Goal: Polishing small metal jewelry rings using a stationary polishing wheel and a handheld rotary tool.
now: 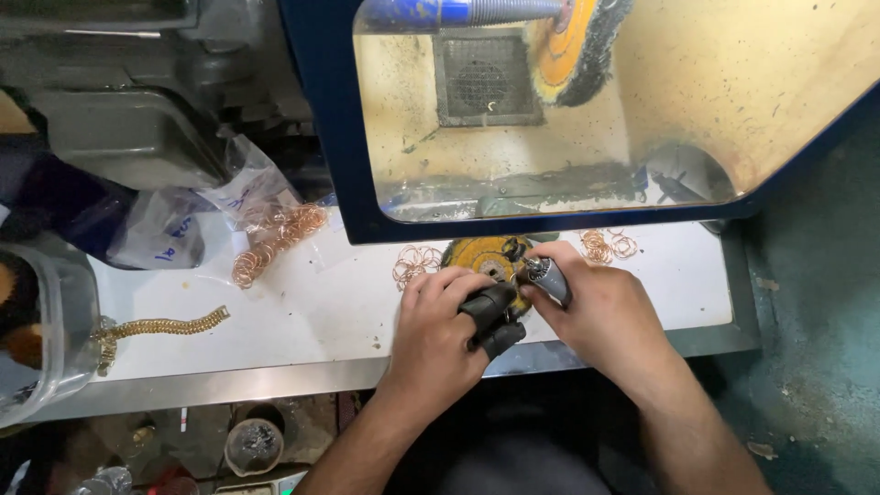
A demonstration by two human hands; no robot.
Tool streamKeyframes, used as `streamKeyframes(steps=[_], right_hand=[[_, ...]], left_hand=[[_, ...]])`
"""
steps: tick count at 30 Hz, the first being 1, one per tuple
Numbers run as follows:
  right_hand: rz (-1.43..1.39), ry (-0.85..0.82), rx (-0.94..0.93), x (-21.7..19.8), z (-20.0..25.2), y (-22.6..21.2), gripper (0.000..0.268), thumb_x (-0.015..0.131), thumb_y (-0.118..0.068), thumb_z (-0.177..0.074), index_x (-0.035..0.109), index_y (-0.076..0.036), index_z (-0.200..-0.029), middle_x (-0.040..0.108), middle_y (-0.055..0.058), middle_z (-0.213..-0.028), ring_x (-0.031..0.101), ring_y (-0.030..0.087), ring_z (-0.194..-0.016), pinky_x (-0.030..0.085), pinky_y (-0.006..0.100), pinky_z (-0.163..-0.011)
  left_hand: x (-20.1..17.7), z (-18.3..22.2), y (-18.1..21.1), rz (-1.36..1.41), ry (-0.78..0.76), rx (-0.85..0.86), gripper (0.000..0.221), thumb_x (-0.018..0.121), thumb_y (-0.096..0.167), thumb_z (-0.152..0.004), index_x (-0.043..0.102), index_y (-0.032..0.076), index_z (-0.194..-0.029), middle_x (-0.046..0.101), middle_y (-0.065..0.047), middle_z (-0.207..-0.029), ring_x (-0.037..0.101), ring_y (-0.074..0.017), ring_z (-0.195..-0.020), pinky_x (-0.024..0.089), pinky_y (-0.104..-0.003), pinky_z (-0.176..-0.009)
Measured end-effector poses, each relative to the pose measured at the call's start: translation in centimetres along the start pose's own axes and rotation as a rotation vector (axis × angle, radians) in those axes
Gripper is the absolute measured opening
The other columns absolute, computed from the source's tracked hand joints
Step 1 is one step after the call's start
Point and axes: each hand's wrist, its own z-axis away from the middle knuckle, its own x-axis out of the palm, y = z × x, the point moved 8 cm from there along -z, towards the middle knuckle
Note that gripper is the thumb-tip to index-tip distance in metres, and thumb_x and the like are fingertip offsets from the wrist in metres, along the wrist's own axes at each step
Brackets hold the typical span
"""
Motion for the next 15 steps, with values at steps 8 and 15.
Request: streamKeyframes(steps=[8,15], right_hand=[[-0.114,0.024,-0.008,-0.5,-0.1,1.0,0.038,0.071,-0.040,-0.089,0.062,-0.028,-0.123,0.078,0.006,-0.090,0.073,0.036,-0.080,0.052,0.043,-0.068],[-0.409,0.030,0.081,-2.9,-0.5,0.1,0.033,0.076,-0.012,-0.083,0.071,-0.014,-0.115,0.081,0.019,-0.087,0.075,0.045,-0.094,0.059,0.053,-0.082]], left_hand=[[-0.1,0.0,0.0,0.010,-0.019,0.003,0.038,0.076,0.041,-0.088,0.079,0.006,-0.101,0.069,-0.001,-0.119,0.058,-0.0299,-0.118,0.037,-0.052,-0.102],[0.3,0.3,-0.5,0.024,0.106,-0.002,0.028,0.084,0.036,-0.080,0.079,0.010,-0.090,0.069,0.001,-0.113,0.061,-0.0259,-0.118,0.038,-0.049,-0.103]])
